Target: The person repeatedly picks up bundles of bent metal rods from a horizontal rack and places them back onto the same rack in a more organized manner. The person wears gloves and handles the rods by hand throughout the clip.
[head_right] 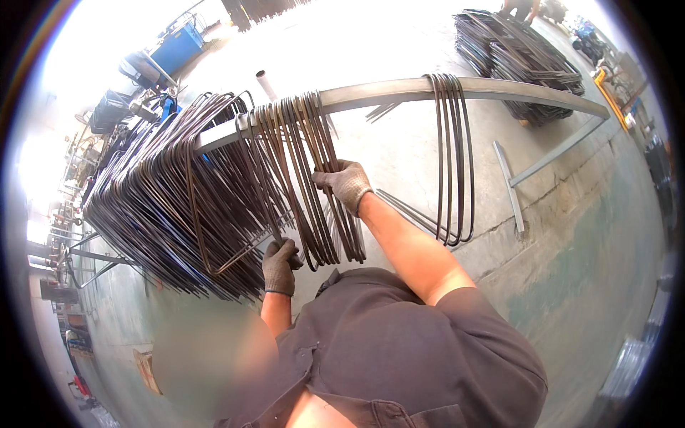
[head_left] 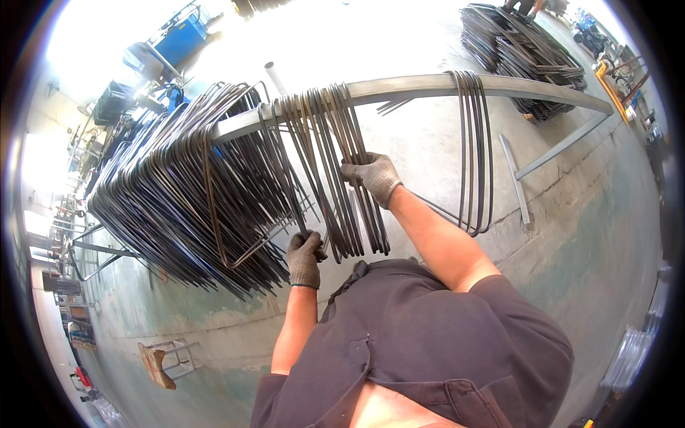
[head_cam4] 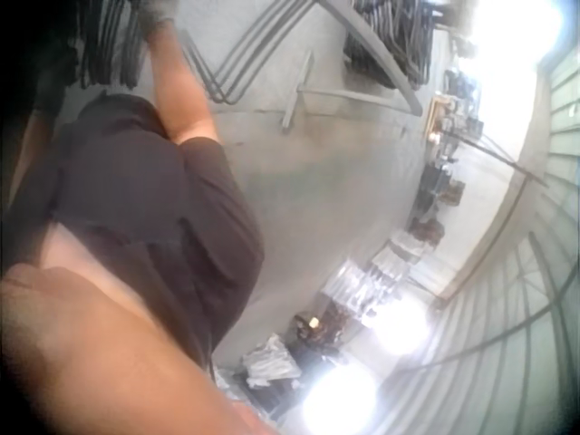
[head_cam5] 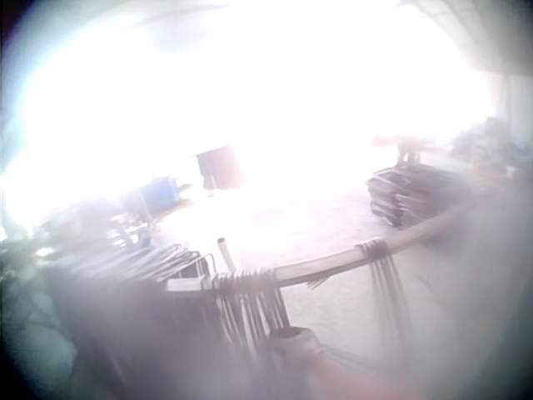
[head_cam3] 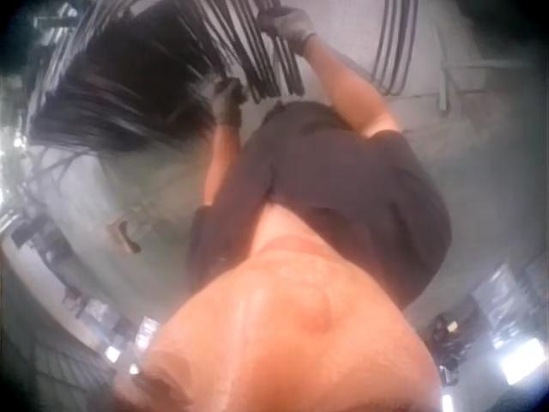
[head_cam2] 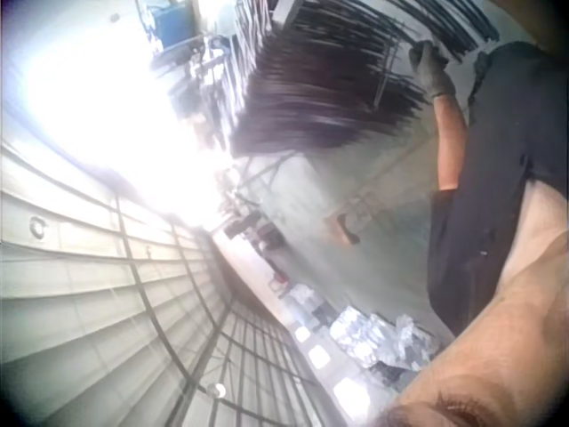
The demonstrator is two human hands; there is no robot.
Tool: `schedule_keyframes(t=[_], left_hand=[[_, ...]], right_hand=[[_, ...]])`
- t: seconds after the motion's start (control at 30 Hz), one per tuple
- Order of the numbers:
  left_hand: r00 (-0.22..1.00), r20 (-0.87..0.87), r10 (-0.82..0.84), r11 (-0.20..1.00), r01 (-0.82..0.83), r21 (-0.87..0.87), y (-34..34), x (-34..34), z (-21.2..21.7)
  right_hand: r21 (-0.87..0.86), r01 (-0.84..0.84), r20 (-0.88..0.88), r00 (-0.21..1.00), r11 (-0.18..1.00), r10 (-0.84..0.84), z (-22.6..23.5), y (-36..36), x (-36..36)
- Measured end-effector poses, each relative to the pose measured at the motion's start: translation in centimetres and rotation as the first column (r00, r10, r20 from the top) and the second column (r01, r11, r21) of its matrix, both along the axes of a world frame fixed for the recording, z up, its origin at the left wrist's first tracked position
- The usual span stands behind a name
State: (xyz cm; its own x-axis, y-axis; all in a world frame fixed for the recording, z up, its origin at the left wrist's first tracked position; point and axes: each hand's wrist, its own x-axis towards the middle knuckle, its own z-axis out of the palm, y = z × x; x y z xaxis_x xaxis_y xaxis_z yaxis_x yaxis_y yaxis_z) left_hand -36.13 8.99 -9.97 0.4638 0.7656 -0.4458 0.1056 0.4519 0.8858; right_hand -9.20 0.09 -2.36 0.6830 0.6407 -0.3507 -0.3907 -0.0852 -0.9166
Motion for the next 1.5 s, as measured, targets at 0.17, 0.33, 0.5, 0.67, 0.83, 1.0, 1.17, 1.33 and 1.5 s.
schedule_keyframes(t=[0.17,0.33,0.5,0.67,0.83,1.0,1.17,1.33,1.5], left_hand=[[1.0,-0.002,-0.001,1.0,0.001,-0.017,0.3,0.1,0.0],[1.0,-0.001,-0.003,0.999,0.003,-0.037,-0.3,0.7,0.2],[0.999,-0.018,-0.03,1.0,0.03,0.003,-0.5,0.8,-0.3],[0.998,0.037,-0.05,0.999,0.05,0.016,-1.1,1.6,0.6],[0.999,0.033,-0.034,0.999,0.034,-0.005,-1.4,2.2,0.4],[0.999,0.001,-0.041,0.999,0.041,0.0,-1.1,1.7,-0.9],[0.999,-0.016,-0.038,0.999,0.038,-0.003,-1.3,2.3,-0.9],[0.998,-0.025,-0.053,0.998,0.053,-0.023,-1.7,2.9,0.5],[0.998,0.039,-0.057,0.998,0.055,0.044,-1.6,1.6,-0.4]], right_hand=[[-0.003,0.032,0.024,0.999,0.999,-0.031,0.1,-0.8,0.7],[0.048,0.103,-0.014,0.995,0.994,-0.102,0.3,-3.5,1.9],[0.009,0.184,0.023,0.983,0.983,-0.184,1.6,-8.6,4.9],[0.028,0.281,0.023,0.959,0.959,-0.281,1.7,-12.8,7.6],[0.004,0.318,0.095,0.944,0.948,-0.317,2.5,-16.4,9.1],[-0.483,0.451,0.665,0.747,0.751,-0.021,6.5,-17.1,7.9],[0.006,0.622,1.0,-0.009,0.783,0.0,8.5,-12.8,9.4],[-0.339,0.664,0.902,0.027,0.667,0.432,8.6,-10.1,15.2],[-0.37,0.683,0.899,0.091,0.629,0.429,7.6,-13.3,18.8]])
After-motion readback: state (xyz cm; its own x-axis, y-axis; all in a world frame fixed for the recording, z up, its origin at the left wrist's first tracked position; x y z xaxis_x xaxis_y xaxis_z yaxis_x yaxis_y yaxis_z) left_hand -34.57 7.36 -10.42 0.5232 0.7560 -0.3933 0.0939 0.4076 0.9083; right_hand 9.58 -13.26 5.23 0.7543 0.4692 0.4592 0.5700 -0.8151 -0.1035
